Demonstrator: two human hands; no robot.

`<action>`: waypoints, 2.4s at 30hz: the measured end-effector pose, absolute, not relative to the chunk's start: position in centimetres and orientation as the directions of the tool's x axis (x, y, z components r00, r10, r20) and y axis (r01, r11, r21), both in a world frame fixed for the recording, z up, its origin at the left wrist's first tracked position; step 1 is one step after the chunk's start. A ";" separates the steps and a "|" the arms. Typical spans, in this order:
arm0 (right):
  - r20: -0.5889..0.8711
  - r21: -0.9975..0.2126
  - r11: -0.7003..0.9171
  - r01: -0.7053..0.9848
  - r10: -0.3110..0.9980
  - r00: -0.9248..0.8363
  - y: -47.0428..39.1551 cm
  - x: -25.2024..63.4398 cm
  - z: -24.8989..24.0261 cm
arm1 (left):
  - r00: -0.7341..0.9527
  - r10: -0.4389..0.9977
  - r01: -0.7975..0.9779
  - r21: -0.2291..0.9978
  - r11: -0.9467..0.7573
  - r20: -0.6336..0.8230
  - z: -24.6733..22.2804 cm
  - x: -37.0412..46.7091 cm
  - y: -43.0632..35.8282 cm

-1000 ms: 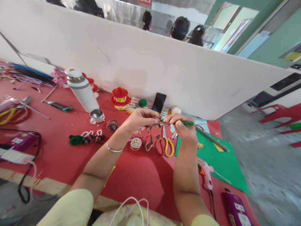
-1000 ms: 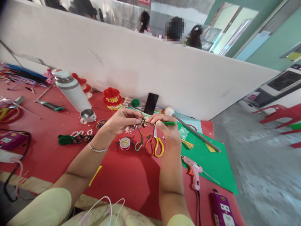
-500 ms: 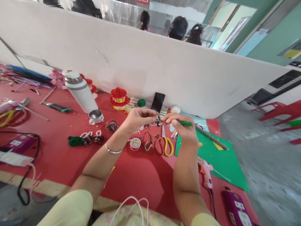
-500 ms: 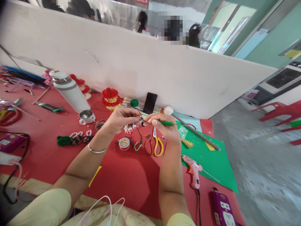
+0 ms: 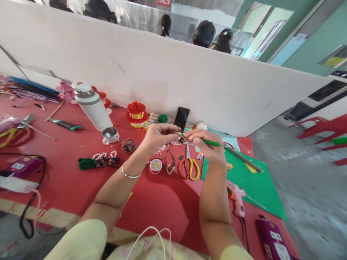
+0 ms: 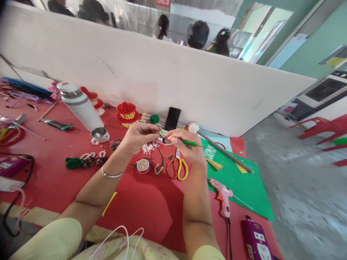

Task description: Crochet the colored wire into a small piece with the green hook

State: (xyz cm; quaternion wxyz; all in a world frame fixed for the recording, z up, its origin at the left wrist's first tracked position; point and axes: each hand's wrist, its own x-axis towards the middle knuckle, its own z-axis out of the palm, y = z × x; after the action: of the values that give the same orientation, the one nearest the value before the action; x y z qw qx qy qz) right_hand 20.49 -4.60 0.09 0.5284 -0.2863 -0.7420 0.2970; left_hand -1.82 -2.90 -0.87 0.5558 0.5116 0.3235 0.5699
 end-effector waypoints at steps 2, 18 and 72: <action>0.653 -0.700 0.701 0.135 0.705 -0.278 -4.8 20.1 0.4 | 0.112 0.969 -0.320 0.931 -0.175 0.221 -0.7 -1.8 -3.0; 0.723 -0.573 0.781 0.248 0.624 -0.297 -5.2 19.0 0.8 | 0.019 0.978 -0.387 0.903 -0.186 0.210 0.2 -1.8 -3.4; 0.722 -0.664 0.737 0.128 0.676 -0.147 -5.3 18.6 0.6 | 0.109 0.981 -0.459 0.884 -0.092 0.159 -0.4 -1.9 -3.3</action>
State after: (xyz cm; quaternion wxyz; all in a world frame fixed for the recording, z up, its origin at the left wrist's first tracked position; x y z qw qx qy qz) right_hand 18.58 -5.27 0.61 0.5907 -0.2789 -0.7208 0.2319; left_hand -1.90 -3.34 -0.36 0.6035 0.4364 0.2993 0.5964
